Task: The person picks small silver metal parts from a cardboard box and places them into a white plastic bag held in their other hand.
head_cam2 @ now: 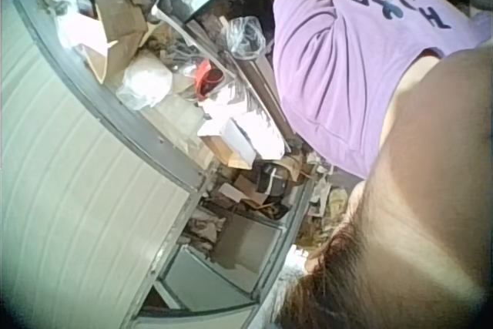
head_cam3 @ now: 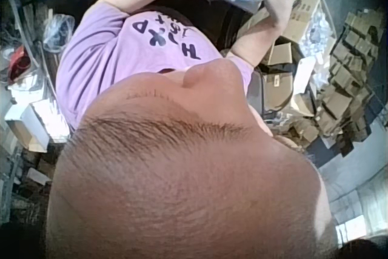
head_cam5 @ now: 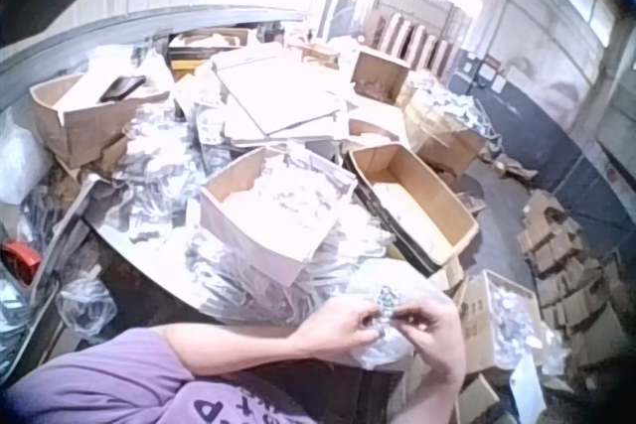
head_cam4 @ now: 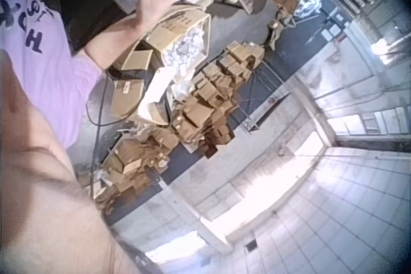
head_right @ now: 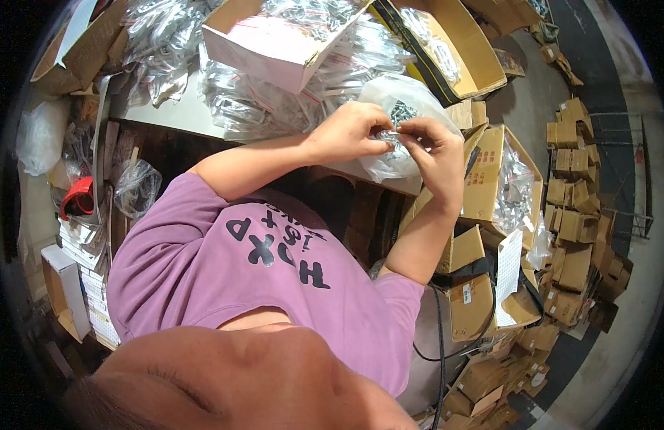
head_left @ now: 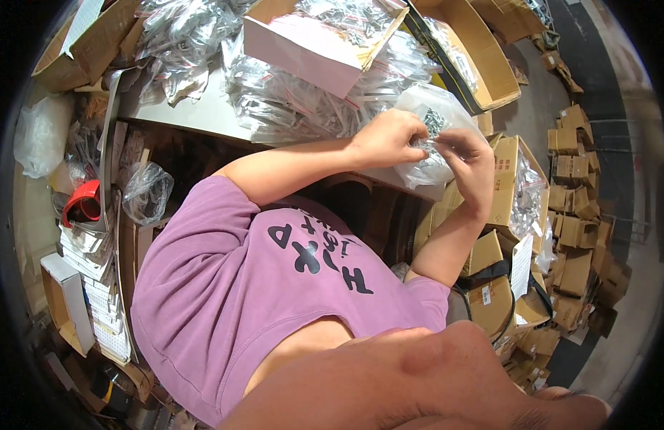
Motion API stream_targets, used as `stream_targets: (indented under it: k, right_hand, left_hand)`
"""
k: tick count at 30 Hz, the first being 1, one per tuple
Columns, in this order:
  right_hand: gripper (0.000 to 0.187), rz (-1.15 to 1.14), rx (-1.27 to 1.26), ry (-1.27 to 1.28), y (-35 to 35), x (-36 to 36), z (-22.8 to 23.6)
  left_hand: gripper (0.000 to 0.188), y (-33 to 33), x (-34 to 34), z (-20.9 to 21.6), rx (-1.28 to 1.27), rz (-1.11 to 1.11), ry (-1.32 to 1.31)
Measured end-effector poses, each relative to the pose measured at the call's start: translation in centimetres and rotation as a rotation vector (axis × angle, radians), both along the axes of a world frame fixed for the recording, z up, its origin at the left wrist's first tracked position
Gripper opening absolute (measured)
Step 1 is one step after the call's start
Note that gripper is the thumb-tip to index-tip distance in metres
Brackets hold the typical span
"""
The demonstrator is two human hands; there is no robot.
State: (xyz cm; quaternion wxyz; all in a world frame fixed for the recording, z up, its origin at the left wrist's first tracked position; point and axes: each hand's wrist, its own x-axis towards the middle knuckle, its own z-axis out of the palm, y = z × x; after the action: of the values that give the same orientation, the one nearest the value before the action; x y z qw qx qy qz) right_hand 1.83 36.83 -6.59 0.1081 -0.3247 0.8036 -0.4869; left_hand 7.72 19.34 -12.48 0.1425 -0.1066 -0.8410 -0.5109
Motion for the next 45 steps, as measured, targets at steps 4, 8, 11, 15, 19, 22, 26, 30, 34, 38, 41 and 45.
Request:
stream_targets:
  k: [4, 8, 11, 15, 19, 22, 26, 30, 34, 38, 41, 45]
  right_hand:
    - [0.018, -0.039, 0.009, 0.029, -0.3, -0.5, -0.6]
    - [0.027, 0.03, 0.508, 0.439, -1.1, -0.7, -1.0]
    - [0.026, -0.023, 0.653, 0.419, -2.1, -0.3, -1.2]
    - [0.02, -0.053, 0.697, 0.513, -2.3, -0.4, -2.1]
    - [0.019, -0.022, 0.513, 0.43, -1.7, -0.3, -1.8]
    - [0.02, -0.008, 0.576, 0.47, -1.7, -0.2, -1.8]
    - [0.021, 0.016, 0.702, 0.47, -2.6, -0.5, -1.3]
    - [0.02, 0.023, 0.642, 0.41, -2.1, -0.9, -1.6]
    - [0.019, -0.072, 0.356, 0.259, -1.2, -1.0, -0.7]
    - [0.019, -0.054, 0.426, 0.368, -1.2, -1.0, -0.2]
    - [0.018, -0.005, 0.745, 0.449, -1.6, -0.9, -0.2]
    - [0.018, -0.005, 0.902, 0.424, -2.3, -0.9, -0.2]
  left_hand:
    - [0.032, 0.0, -0.1, -0.2, 0.022, 0.001, -0.001]
    - [0.029, 0.0, -0.2, -0.5, 0.027, -0.007, 0.082]
    - [0.028, 0.0, -0.1, -0.5, 0.032, -0.004, 0.076]
    - [0.028, -0.1, -0.1, -0.5, 0.034, -0.001, 0.068]
    - [0.028, -0.1, -0.1, -0.6, 0.052, -0.006, 0.068]
    - [0.027, -0.1, -0.1, -0.6, 0.037, -0.012, 0.064]
    - [0.027, -0.3, 0.0, -0.6, 0.044, -0.014, 0.071]
    - [0.028, -0.4, -0.2, -0.7, 0.057, -0.028, 0.057]
    - [0.029, -0.3, -0.2, -0.6, 0.039, -0.026, 0.055]
    - [0.029, -0.3, -0.3, -0.6, 0.069, -0.014, 0.038]
    - [0.029, -0.3, -0.3, -0.6, 0.07, -0.02, 0.027]
    - [0.029, -0.3, -0.3, -0.9, 0.074, -0.017, 0.038]
